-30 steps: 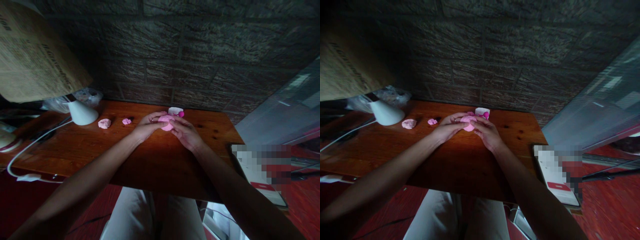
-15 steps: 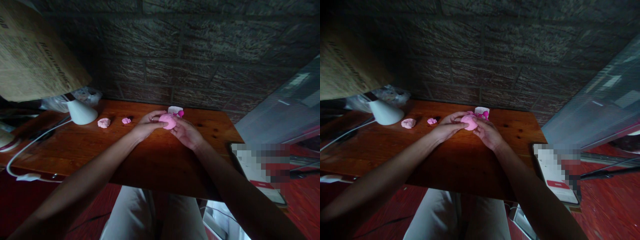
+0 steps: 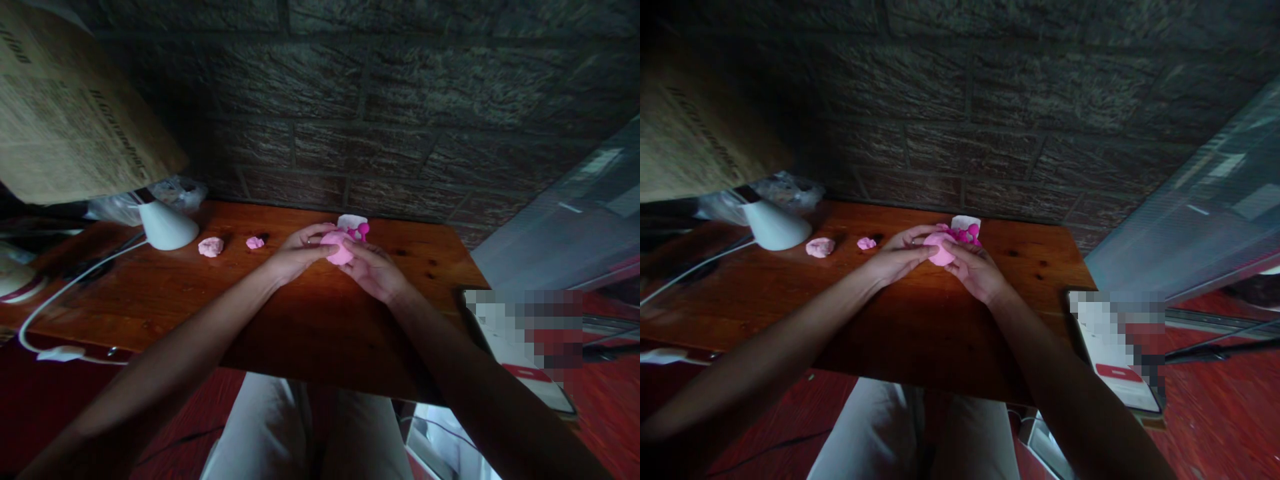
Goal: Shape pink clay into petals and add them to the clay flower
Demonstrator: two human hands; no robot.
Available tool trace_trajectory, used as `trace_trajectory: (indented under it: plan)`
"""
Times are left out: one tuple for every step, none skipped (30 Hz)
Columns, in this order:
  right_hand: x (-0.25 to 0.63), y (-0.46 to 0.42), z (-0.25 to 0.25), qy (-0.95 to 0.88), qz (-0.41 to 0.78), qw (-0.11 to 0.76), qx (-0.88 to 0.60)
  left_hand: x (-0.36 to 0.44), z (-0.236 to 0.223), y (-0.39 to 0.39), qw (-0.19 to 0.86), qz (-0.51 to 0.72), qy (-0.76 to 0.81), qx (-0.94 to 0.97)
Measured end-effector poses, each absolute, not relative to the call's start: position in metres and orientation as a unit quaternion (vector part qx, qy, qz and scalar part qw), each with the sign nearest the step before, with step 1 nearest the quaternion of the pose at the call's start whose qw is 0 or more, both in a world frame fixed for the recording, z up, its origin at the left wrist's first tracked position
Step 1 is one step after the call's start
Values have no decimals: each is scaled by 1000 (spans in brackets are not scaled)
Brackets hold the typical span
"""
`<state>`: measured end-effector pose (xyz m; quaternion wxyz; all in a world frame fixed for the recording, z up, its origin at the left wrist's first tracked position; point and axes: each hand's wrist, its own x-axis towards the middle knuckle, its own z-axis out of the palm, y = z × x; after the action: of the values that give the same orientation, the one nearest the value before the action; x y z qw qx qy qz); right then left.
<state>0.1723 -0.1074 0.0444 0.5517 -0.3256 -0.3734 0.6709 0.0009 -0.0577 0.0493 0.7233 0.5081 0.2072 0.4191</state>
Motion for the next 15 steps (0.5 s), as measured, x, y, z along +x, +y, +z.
trace_trajectory:
  plan:
    - [173,-107,45,-368,674,553,-324,1,50,-58,730,418,206,500]
    - [173,-107,45,-365,676,554,-322,0,50,-57,737,416,204,492]
    - [174,-106,46,-363,675,556,-320,0,51,-57,745,411,203,484]
    - [175,-106,46,-364,674,559,-318,-1,50,-56,752,407,203,477]
    - [176,-105,47,-366,671,563,-314,-2,50,-55,758,401,204,472]
    - [177,-105,48,-370,669,565,-311,-3,50,-54,763,394,207,470]
    - [178,-105,49,-374,667,566,-308,-4,49,-53,764,389,210,469]
    - [178,-105,49,-378,664,568,-306,-4,48,-52,764,387,212,470]
    - [178,-106,50,-383,661,570,-304,-5,48,-52,763,388,212,472]
    - [178,-106,50,-387,656,573,-302,-5,47,-52,760,392,211,474]
    - [177,-107,50,-391,650,578,-301,-4,47,-52,758,395,207,475]
    - [176,-107,50,-394,644,584,-300,-4,46,-52,756,399,202,478]
    - [175,-108,50,-396,638,588,-301,-4,46,-52,754,402,196,481]
    - [174,-108,50,-398,633,590,-305,-3,46,-52,752,403,191,486]
    - [173,-109,50,-401,628,590,-311,-3,46,-53,748,404,186,493]
